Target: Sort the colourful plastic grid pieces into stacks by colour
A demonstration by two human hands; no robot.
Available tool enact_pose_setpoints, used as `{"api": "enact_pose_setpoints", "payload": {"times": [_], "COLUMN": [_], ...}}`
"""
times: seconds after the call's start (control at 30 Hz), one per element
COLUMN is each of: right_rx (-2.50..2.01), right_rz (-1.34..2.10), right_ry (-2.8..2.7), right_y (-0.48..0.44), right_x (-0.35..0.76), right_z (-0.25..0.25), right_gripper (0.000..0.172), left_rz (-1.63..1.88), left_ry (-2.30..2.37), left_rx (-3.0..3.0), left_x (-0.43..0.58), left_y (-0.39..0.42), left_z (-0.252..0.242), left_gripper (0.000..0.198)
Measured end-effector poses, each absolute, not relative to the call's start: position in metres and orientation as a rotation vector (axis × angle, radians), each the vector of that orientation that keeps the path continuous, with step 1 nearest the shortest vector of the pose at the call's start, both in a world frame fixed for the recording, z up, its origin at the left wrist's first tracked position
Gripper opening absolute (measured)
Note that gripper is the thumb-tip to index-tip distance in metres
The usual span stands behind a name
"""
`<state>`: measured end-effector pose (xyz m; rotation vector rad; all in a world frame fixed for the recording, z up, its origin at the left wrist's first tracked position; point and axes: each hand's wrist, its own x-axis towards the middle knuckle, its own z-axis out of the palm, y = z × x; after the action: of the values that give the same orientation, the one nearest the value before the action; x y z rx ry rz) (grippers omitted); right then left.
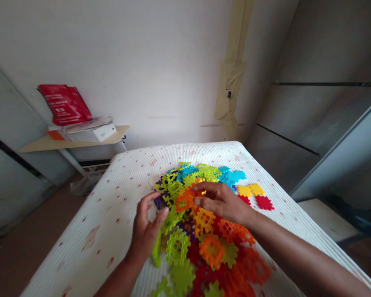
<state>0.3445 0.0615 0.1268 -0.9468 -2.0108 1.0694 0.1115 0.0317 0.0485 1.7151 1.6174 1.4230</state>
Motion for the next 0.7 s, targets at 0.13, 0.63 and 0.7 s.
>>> {"api": "enact_pose_setpoints", "payload": {"times": [0.13, 0.63, 0.7], "right_rx": [-0.920, -2.040, -1.995], "right_rz": [1.116, 0.106, 0.134], "right_ry": [-2.049, -2.153, -2.208], "right_y": [0.068, 0.185, 0.187], "right_x": [0.360, 0.460, 0.446], "right_z": [0.122, 0.049, 0.045], "right_gripper": [0.037, 0.037, 0.035], "left_rz": [1.406, 0.893, 0.813], "left_ry": [1.732, 1.882, 1.916], "left_rx": [1.715, 1.716, 1.746], "left_x": [0.093, 0.101, 0.108], "left_y": [0.066, 0.140, 0.140], "left_z": [0.038, 0.034, 0.037], "left_gripper": [0.046, 0.065, 0.071]}}
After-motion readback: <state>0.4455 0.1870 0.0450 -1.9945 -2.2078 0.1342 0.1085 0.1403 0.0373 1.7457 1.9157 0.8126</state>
